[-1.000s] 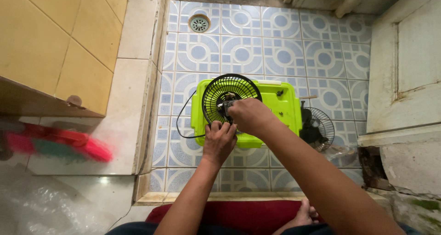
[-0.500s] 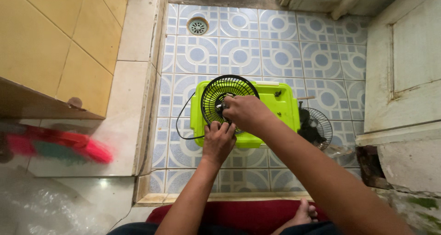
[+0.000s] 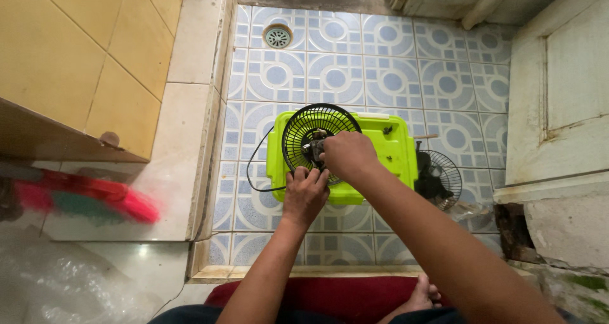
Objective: The person sits on the floor and disassembles a small electric fan resting on a green plastic box. They use a screwdriver to loosen the blade cap and work the front grille and blade assembly off the motor housing by hand.
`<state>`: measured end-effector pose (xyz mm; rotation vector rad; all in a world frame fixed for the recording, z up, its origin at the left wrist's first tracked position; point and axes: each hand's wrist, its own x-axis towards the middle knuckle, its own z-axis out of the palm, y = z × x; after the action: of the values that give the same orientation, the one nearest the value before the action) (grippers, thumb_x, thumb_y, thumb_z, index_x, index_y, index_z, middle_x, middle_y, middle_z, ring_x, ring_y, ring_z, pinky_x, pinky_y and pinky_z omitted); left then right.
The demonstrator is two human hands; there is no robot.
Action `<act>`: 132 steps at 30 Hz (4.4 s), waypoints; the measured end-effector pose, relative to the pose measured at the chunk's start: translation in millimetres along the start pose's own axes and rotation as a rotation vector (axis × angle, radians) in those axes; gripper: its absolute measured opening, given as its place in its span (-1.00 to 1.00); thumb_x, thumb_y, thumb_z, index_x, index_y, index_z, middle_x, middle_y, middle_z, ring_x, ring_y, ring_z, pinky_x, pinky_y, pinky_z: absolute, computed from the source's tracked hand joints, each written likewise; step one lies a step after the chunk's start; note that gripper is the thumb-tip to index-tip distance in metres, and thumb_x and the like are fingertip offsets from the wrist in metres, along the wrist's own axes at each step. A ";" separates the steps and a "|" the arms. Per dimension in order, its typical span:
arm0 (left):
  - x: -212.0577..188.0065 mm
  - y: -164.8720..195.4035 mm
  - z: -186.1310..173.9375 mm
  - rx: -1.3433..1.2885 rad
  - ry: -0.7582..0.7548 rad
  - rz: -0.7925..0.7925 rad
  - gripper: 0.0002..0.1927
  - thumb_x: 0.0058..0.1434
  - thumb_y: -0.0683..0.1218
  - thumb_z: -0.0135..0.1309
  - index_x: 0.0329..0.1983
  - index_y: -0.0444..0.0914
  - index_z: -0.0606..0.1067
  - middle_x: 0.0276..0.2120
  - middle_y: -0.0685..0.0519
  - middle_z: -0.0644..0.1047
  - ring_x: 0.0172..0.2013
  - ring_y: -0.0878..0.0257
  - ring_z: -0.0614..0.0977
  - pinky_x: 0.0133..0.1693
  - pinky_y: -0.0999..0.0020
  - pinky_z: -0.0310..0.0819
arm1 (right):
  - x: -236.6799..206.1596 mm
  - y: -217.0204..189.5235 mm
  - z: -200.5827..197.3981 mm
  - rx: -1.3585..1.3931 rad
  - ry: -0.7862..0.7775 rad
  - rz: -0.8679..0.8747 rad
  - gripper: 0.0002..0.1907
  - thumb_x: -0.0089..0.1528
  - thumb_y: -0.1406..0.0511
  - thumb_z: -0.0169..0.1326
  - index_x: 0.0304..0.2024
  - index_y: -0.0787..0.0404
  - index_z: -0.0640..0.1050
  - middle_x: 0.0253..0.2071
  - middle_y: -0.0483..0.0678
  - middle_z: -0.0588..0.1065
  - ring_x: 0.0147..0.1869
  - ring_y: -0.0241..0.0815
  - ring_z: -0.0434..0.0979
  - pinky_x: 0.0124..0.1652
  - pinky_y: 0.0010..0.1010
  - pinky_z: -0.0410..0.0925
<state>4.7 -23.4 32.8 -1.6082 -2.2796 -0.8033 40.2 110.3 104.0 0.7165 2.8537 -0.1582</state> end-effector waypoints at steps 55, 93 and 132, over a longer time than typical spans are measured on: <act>20.1 73.4 29.8 0.008 -0.184 0.242 -0.90 0.08 -0.11 0.07 -0.50 -0.18 0.55 -0.46 0.01 0.55 -0.28 0.08 0.53 -0.20 0.15 0.36 | -135.4 105.0 56.1 1.502 0.139 0.823 -0.75 0.34 0.29 -0.07 0.00 0.21 0.54 -0.44 -0.13 0.44 -0.57 -0.35 0.27 -0.55 -0.47 0.16; 16.7 33.6 21.4 -1.537 0.069 -0.867 -0.66 0.14 -0.36 0.18 -0.17 -0.24 0.30 -0.30 0.00 0.57 -0.30 0.30 0.62 -0.20 0.40 0.57 | -109.3 98.8 66.2 0.990 0.042 0.159 -0.70 0.22 0.26 0.16 -0.02 0.21 0.66 -0.22 -0.04 0.68 -0.21 -0.27 0.64 -0.18 -0.42 0.45; -19.3 -6.4 -2.2 -1.527 -0.061 -1.216 -0.50 0.11 -0.30 0.23 0.06 -0.32 0.28 -0.13 -0.20 0.66 -0.18 0.19 0.70 -0.10 0.35 0.63 | -108.2 25.5 92.2 0.766 0.076 -0.097 -0.37 0.26 0.35 -0.05 0.38 -0.21 0.34 -0.08 0.03 0.57 -0.06 0.07 0.60 -0.08 -0.16 0.44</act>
<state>5.7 -41.5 23.3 0.0456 -2.4939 -3.2274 160.8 69.5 35.7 0.6980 2.8586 -1.3051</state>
